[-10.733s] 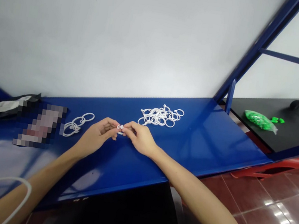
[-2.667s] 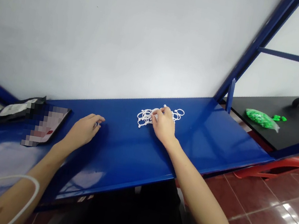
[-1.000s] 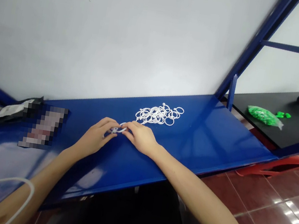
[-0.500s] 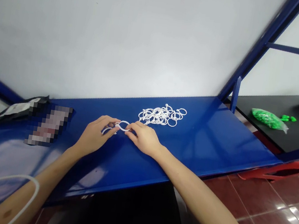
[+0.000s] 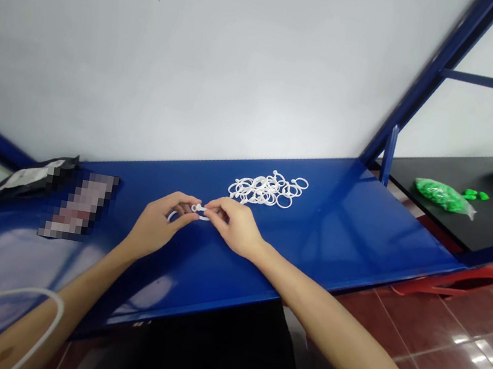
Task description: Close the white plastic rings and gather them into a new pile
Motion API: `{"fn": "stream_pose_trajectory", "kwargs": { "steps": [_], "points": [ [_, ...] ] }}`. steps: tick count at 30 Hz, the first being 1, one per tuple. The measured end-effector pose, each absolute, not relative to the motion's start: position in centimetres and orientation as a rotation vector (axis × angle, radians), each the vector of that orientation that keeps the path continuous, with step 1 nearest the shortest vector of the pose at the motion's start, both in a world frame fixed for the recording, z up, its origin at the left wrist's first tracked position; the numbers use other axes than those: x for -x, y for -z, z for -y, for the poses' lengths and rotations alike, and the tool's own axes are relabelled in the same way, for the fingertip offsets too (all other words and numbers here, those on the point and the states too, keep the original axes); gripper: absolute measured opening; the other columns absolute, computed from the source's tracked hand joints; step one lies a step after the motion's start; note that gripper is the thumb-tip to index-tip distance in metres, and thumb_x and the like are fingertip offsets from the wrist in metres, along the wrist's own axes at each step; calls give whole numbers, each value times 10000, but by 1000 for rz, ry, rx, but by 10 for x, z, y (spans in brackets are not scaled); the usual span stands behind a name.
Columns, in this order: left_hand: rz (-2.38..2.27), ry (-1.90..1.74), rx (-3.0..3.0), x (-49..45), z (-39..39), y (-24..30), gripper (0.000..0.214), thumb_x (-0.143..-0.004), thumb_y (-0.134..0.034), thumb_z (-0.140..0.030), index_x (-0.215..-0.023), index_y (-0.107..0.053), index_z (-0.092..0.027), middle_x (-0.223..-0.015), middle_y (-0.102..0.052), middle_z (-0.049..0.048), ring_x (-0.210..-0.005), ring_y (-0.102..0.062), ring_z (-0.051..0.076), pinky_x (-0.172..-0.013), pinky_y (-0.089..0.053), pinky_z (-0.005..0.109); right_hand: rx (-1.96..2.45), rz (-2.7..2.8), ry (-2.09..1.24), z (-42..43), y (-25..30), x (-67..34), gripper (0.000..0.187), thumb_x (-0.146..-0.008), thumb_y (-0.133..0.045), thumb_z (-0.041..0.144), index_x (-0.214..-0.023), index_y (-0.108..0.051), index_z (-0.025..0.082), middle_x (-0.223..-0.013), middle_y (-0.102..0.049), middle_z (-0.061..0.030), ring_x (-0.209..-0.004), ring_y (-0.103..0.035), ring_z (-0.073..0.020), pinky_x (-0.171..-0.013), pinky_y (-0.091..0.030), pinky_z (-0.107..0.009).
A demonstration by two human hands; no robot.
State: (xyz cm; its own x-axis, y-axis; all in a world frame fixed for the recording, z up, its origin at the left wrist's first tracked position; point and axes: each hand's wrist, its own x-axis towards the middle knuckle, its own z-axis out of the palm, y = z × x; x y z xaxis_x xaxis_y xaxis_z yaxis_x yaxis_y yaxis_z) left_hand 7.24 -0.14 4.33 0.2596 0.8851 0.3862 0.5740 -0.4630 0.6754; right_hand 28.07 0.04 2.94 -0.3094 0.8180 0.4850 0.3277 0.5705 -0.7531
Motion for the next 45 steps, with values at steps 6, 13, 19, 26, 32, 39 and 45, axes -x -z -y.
{"fn": "stream_pose_trajectory", "kwargs": {
  "steps": [6,13,19,26,32,39,45],
  "points": [
    [-1401,-1053,-1902,-74,2,-42,198,-892,-669,-423,-946,-721,-240,-907,-778,8,-760,-706,165,-613,-488,247,948,1808,-827,0,-31,-280,137,-973,-618,306,-1011,-682,191,-871,-732,-18,-697,-654,-124,-662,-516,-241],
    [-1348,-1114,-2073,-78,8,-36,139,-921,-633,-342,-865,-710,-240,-869,-769,-10,-756,-695,155,-683,-511,267,887,1947,-693,1,-27,-281,133,-989,-605,281,-922,-680,194,-896,-724,-22,-741,-632,-133,-689,-483,-250],
    [-1311,-1174,-2247,-81,13,-26,178,-946,-566,-255,-803,-671,-233,-791,-703,-8,-739,-663,140,-696,-526,260,835,2142,-512,3,-24,-288,169,-1029,-517,259,-970,-668,212,-894,-693,-41,-833,-622,-176,-783,-495,-301],
    [-1296,-1112,-2460,-76,4,-33,116,-964,-577,-301,-987,-668,-233,-954,-729,30,-864,-662,182,-810,-546,317,970,2148,-363,0,-30,-283,143,-1026,-537,298,-1009,-651,213,-947,-693,-49,-897,-615,-188,-793,-492,-306],
    [-1617,-808,-2658,-51,-14,-31,264,-929,-561,-301,-1157,-653,-203,-1142,-694,109,-1044,-599,301,-903,-494,474,1434,1874,24,-21,-41,-316,152,-996,-545,276,-966,-672,197,-1023,-641,-112,-1014,-578,-264,-798,-507,-366],
    [-1726,-599,-2638,-24,-29,-18,225,-896,-490,-208,-962,-704,-235,-993,-726,80,-925,-614,275,-793,-484,417,1768,1713,191,-39,-38,-361,146,-909,-591,240,-942,-722,185,-1024,-601,-142,-987,-540,-297,-755,-523,-390],
    [-1702,-571,-2591,-27,-26,-25,234,-898,-487,-242,-931,-719,-244,-960,-733,66,-904,-618,258,-789,-470,394,1804,1743,162,-38,-37,-357,178,-919,-556,221,-951,-725,177,-1029,-620,-150,-1028,-540,-316,-810,-530,-424]
  ]
}}
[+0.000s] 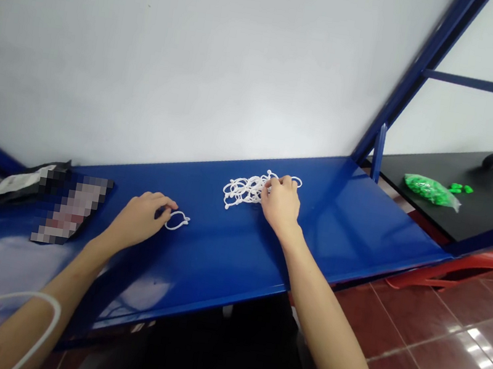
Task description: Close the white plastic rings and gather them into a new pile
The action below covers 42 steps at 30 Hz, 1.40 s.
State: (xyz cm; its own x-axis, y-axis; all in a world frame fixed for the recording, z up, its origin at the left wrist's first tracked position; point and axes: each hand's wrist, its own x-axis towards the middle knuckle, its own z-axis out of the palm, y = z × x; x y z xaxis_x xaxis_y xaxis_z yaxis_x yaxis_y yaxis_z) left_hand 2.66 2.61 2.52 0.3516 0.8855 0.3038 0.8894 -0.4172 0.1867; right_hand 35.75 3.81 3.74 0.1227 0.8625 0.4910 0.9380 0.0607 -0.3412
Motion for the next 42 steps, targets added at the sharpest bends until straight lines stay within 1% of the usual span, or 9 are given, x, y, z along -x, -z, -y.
{"fn": "stream_pose_trajectory", "kwargs": {
  "steps": [4,8,11,14,21,26,32,37,42],
  "points": [
    [1705,536,2648,-31,-22,-29,238,-913,-518,-297,-1021,-731,-287,-993,-719,45,-977,-623,263,-819,-455,398,1722,1751,219,-34,-40,-348,180,-937,-551,237,-948,-719,172,-1029,-622,-156,-1014,-539,-320,-816,-525,-435],
    [1700,549,2674,-43,-18,-30,186,-942,-541,-321,-944,-719,-269,-940,-722,34,-937,-616,255,-807,-422,394,1420,1908,156,-23,-41,-324,188,-988,-527,255,-969,-699,181,-1015,-629,-132,-1004,-558,-288,-873,-505,-428],
    [1703,708,2695,-57,-13,-32,140,-935,-564,-299,-911,-690,-240,-886,-719,21,-857,-623,220,-788,-425,367,1204,2083,-68,-12,-38,-302,182,-1002,-557,313,-1035,-676,179,-1048,-656,-108,-1021,-584,-257,-923,-494,-410],
    [1702,946,2702,-70,-5,-34,126,-928,-571,-299,-898,-673,-231,-854,-721,0,-773,-633,179,-776,-444,336,1116,2174,-319,-4,-33,-287,244,-988,-601,387,-1097,-654,175,-1055,-684,-92,-1019,-609,-235,-908,-498,-383],
    [1788,1256,2653,-76,5,-41,121,-891,-595,-330,-914,-661,-231,-819,-727,-17,-735,-652,162,-746,-489,302,1070,1996,-800,-3,-35,-281,141,-945,-662,298,-878,-663,175,-796,-704,-10,-728,-628,-139,-695,-463,-257],
    [1885,1265,2737,-77,6,-46,120,-888,-619,-345,-896,-644,-229,-819,-708,-20,-723,-642,147,-710,-502,275,1019,1791,-1051,-4,-35,-282,200,-954,-631,368,-896,-658,178,-801,-734,-13,-727,-661,-141,-712,-484,-257],
    [1946,1370,2855,-78,6,-45,188,-906,-623,-388,-1014,-659,-238,-935,-751,-5,-783,-682,156,-737,-525,287,984,1888,-975,-3,-32,-282,137,-961,-624,314,-913,-650,188,-785,-724,4,-708,-650,-132,-716,-469,-249],
    [1936,1369,2888,-77,5,-44,167,-915,-621,-380,-998,-672,-244,-930,-766,-9,-795,-695,163,-719,-517,286,953,1994,-850,-1,-35,-283,159,-1019,-526,263,-967,-656,188,-836,-721,-3,-733,-650,-122,-723,-461,-237],
    [1835,1423,2931,-77,7,-40,128,-916,-619,-350,-908,-666,-231,-864,-745,-16,-787,-689,155,-753,-514,285,944,2099,-690,1,-32,-282,159,-1030,-510,256,-996,-653,196,-936,-724,-25,-806,-660,-139,-747,-467,-247]
  ]
}}
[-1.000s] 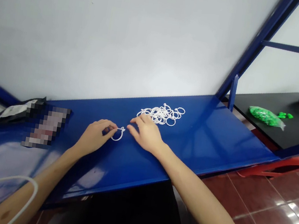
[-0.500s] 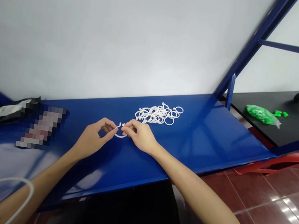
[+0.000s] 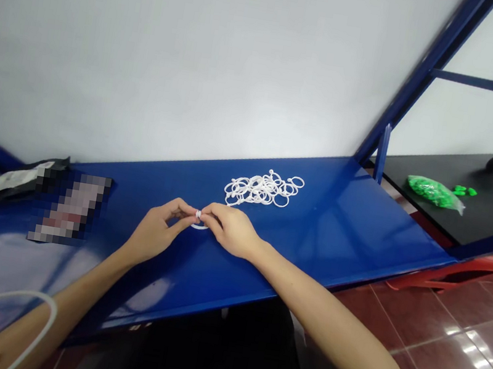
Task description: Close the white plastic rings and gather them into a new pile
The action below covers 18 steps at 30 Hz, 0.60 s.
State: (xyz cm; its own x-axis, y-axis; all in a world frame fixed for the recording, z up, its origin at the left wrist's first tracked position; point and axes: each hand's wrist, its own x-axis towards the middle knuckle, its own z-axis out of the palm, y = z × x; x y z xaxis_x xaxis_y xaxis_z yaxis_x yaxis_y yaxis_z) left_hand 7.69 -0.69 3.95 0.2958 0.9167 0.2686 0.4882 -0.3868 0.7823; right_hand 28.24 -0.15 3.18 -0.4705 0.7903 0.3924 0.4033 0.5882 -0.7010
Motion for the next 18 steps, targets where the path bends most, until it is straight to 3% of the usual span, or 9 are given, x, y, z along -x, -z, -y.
{"fn": "stream_pose_trajectory", "kwargs": {
  "steps": [13,16,18],
  "points": [
    [-1198,-1024,-2227,-80,10,-30,76,-915,-581,-239,-840,-592,-229,-764,-692,-25,-694,-652,144,-684,-524,259,964,2335,-412,10,-24,-282,243,-1076,-393,311,-1051,-605,197,-976,-674,-49,-805,-644,-152,-699,-464,-252],
    [-1243,-976,-2303,-79,5,-32,60,-935,-560,-263,-943,-613,-235,-883,-711,1,-785,-672,166,-764,-552,297,1036,2286,-389,5,-27,-281,217,-1068,-431,318,-1064,-614,202,-977,-683,-44,-810,-643,-154,-711,-467,-262],
    [-1310,-963,-2366,-77,1,-33,159,-945,-564,-314,-1072,-620,-236,-1050,-715,40,-963,-675,205,-890,-551,352,1064,2221,-310,-1,-30,-284,221,-1059,-460,336,-1050,-636,202,-980,-678,-54,-867,-634,-173,-765,-480,-286]
  ]
}}
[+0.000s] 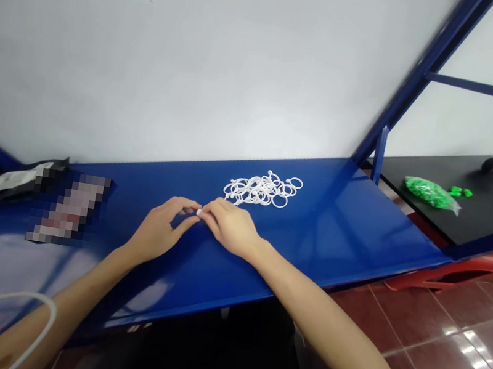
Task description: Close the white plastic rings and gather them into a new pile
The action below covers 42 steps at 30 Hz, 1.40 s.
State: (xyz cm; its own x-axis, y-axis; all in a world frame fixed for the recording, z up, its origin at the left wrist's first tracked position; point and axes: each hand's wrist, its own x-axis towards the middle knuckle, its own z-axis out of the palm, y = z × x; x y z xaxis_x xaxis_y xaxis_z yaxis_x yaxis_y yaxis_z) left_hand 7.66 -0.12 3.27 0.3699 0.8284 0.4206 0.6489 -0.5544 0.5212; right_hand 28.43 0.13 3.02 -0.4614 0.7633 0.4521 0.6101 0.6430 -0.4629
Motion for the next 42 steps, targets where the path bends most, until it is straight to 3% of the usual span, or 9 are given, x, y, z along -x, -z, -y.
{"fn": "stream_pose_trajectory", "kwargs": {
  "steps": [4,12,18,24,42],
  "points": [
    [-1484,-923,-2426,-66,-10,-29,284,-963,-542,-372,-1199,-597,-224,-1268,-669,93,-1248,-568,270,-1091,-451,459,1201,1980,-35,-22,-35,-305,224,-1038,-494,321,-1031,-684,202,-1042,-625,-108,-1014,-575,-242,-903,-478,-389],
    [-1531,-807,-2401,-50,-27,-14,240,-959,-516,-366,-1096,-648,-219,-1297,-676,94,-1322,-529,279,-1144,-406,491,1424,1866,168,-38,-27,-328,188,-982,-557,264,-1055,-710,183,-1132,-542,-154,-1023,-521,-291,-914,-482,-473],
    [-1537,-616,-2396,-48,-27,-8,305,-955,-528,-388,-1179,-624,-205,-1433,-581,114,-1404,-453,302,-1167,-380,511,1244,2051,22,-19,-34,-307,186,-1010,-510,249,-1020,-678,169,-1055,-616,-122,-1021,-569,-252,-896,-479,-386],
    [-1522,-591,-2434,-47,-27,-8,335,-968,-506,-407,-1202,-623,-198,-1442,-569,125,-1400,-454,299,-1177,-367,509,1135,2488,-315,-6,-35,-293,140,-1005,-553,281,-994,-665,197,-941,-675,-48,-774,-611,-166,-667,-414,-278],
    [-1500,-548,-2488,-45,-25,-12,351,-967,-509,-396,-1226,-638,-196,-1444,-576,138,-1397,-473,309,-1165,-386,529,1157,2462,-381,-7,-32,-292,139,-997,-570,284,-971,-676,198,-943,-691,-47,-807,-635,-174,-676,-414,-281]
  ]
}}
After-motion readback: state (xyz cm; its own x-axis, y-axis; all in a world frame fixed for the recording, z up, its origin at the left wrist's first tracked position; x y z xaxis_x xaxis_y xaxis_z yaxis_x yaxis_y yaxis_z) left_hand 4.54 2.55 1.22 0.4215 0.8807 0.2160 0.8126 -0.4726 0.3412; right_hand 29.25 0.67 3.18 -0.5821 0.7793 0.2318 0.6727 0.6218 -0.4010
